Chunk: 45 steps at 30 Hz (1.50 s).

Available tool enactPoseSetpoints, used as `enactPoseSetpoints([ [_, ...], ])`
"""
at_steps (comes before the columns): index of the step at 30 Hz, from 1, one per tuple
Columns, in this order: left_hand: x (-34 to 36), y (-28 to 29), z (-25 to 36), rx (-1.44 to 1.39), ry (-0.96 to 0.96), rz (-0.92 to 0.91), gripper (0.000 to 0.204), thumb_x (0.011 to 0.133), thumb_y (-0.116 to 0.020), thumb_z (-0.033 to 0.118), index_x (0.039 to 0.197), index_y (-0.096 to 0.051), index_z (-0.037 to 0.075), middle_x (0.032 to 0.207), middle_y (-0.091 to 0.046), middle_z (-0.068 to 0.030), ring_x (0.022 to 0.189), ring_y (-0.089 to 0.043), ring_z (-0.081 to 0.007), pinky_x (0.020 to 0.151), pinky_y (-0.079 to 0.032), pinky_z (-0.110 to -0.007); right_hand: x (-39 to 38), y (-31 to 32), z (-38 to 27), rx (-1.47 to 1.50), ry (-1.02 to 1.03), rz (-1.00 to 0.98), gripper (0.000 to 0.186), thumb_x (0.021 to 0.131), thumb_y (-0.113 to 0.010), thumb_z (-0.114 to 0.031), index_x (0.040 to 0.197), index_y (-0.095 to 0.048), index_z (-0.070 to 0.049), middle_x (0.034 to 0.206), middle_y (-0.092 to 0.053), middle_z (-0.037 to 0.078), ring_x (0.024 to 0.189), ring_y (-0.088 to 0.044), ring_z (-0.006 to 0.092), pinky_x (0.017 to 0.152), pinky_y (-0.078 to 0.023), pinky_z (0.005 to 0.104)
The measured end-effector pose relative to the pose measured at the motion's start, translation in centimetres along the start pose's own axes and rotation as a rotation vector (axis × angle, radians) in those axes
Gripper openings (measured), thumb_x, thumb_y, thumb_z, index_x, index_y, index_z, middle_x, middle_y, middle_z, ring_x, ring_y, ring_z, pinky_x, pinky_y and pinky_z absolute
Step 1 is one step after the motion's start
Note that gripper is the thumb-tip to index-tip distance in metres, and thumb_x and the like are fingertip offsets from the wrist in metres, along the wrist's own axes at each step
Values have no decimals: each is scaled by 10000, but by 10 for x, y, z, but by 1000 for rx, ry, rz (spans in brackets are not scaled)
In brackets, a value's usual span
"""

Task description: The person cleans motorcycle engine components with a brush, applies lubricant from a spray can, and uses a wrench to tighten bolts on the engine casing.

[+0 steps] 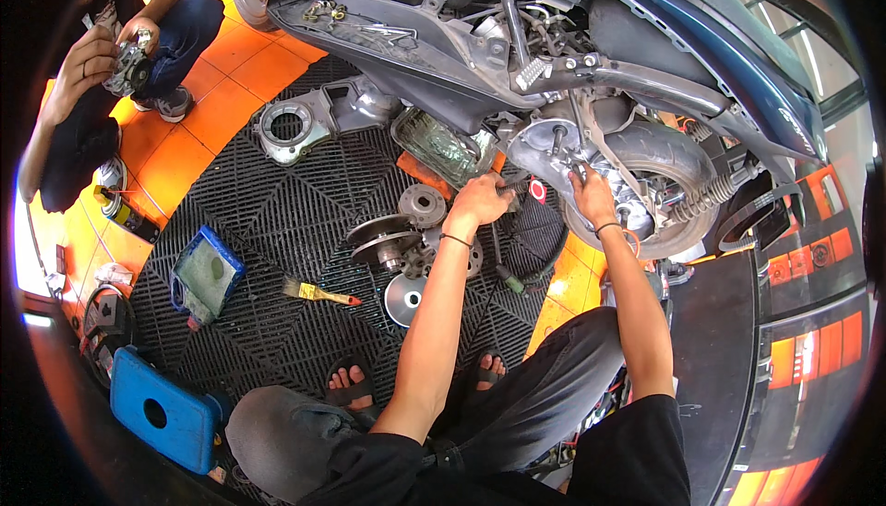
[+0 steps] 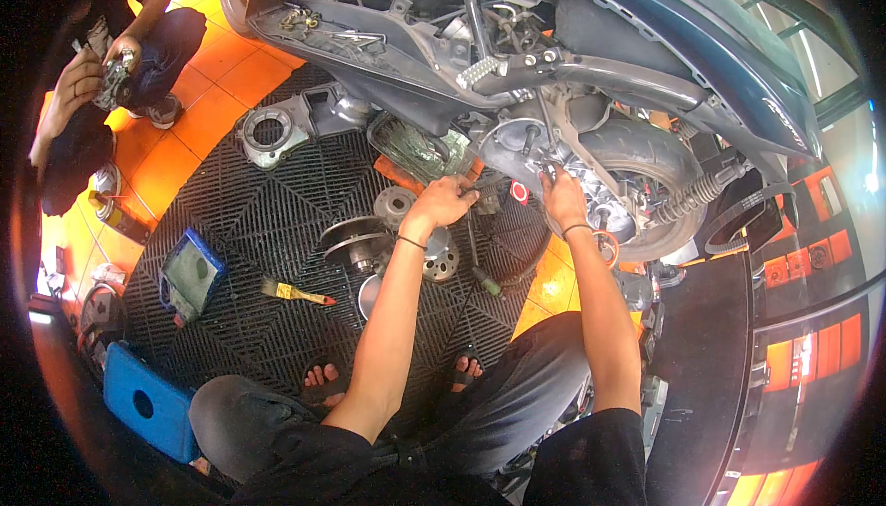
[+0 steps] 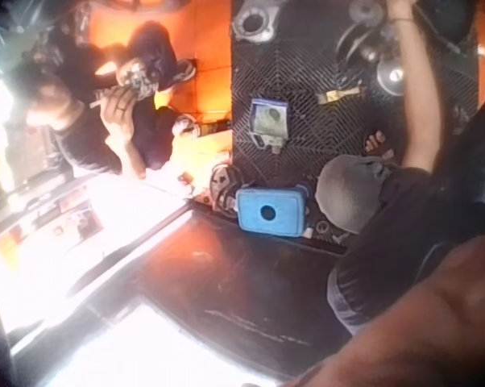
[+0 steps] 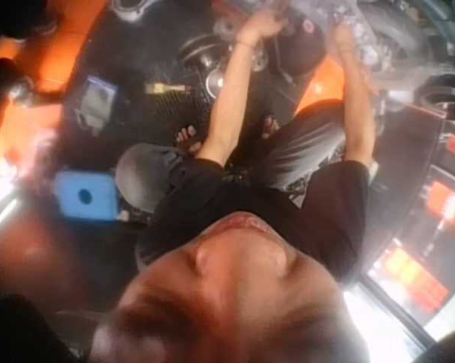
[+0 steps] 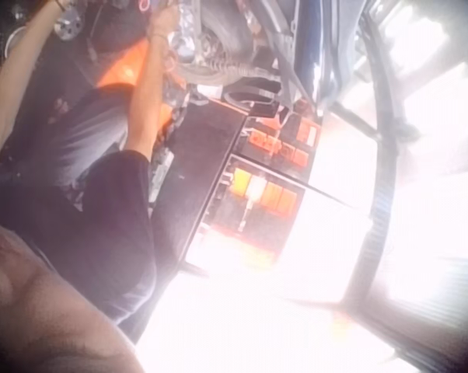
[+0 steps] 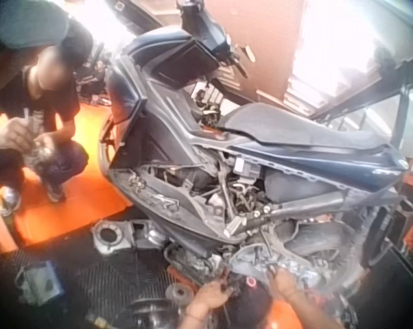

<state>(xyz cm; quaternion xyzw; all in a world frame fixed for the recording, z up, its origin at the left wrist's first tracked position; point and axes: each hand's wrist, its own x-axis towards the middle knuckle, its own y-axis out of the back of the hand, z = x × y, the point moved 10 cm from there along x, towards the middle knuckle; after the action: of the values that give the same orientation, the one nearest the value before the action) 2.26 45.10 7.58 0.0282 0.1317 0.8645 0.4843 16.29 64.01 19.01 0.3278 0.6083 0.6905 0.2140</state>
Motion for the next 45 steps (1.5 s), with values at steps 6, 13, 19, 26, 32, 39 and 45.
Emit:
enactPoseSetpoints([
  [6, -1, 0, -1, 0, 0, 7, 500, 889, -685, 357, 1237, -647, -1, 1215, -672, -233, 1191, -616, -370, 1026, -475, -435, 0, 1, 0, -12, -4, -12, 518, 970, -595, -371, 1370, -552, -45, 1171, -657, 279, 1111, -601, 457, 952, -480, 529],
  [13, 2, 0, -1, 0, -16, 15, 500, 886, -689, 355, 1243, -643, 7, 1229, -665, -233, 1203, -608, -371, 1025, -475, -435, -3, 7, -7, 29, -37, -10, 511, 974, -591, -377, 1376, -551, -63, 1168, -664, 267, 1116, -598, 464, 950, -481, 527],
  [19, 2, -2, -4, 9, 1, 3, 494, 886, -690, 362, 1245, -648, 24, 1233, -664, -230, 1205, -609, -367, 1029, -472, -440, -5, 14, -11, 72, -16, 18, 501, 971, -601, -388, 1357, -572, -70, 1151, -668, 277, 1112, -604, 470, 949, -478, 536],
  [26, -3, 1, 4, 23, -13, 13, 498, 887, -683, 370, 1241, -649, 21, 1229, -667, -229, 1191, -616, -375, 1027, -475, -439, -8, 9, -15, 111, 5, -23, 495, 967, -608, -383, 1345, -582, -64, 1142, -664, 289, 1120, -594, 471, 956, -477, 528],
  [32, -1, 4, 2, 70, -64, 26, 473, 890, -676, 378, 1222, -675, 40, 1149, -696, -218, 1122, -651, -379, 977, -502, -433, -6, -11, 6, 153, -22, -129, 550, 972, -584, -422, 1339, -571, -11, 1197, -646, 285, 1144, -583, 462, 1006, -453, 508],
  [39, -3, -2, 9, 169, -183, -39, 480, 891, -661, 400, 1187, -688, 23, 1102, -707, -230, 1048, -678, -345, 942, -506, -410, -19, 14, 31, 100, -37, 2, 557, 965, -580, -444, 1326, -587, -20, 1214, -638, 292, 1162, -601, 437, 1009, -464, 500],
  [45, 1, -40, -3, 246, -153, -189, 428, 956, -638, 318, 1233, -658, -9, 1178, -703, -209, 1093, -674, -290, 968, -495, -366, -12, 6, 35, 185, -20, -7, 415, 968, -563, -381, 1230, -645, -70, 1214, -670, 207, 1155, -631, 370, 972, -503, 498],
])
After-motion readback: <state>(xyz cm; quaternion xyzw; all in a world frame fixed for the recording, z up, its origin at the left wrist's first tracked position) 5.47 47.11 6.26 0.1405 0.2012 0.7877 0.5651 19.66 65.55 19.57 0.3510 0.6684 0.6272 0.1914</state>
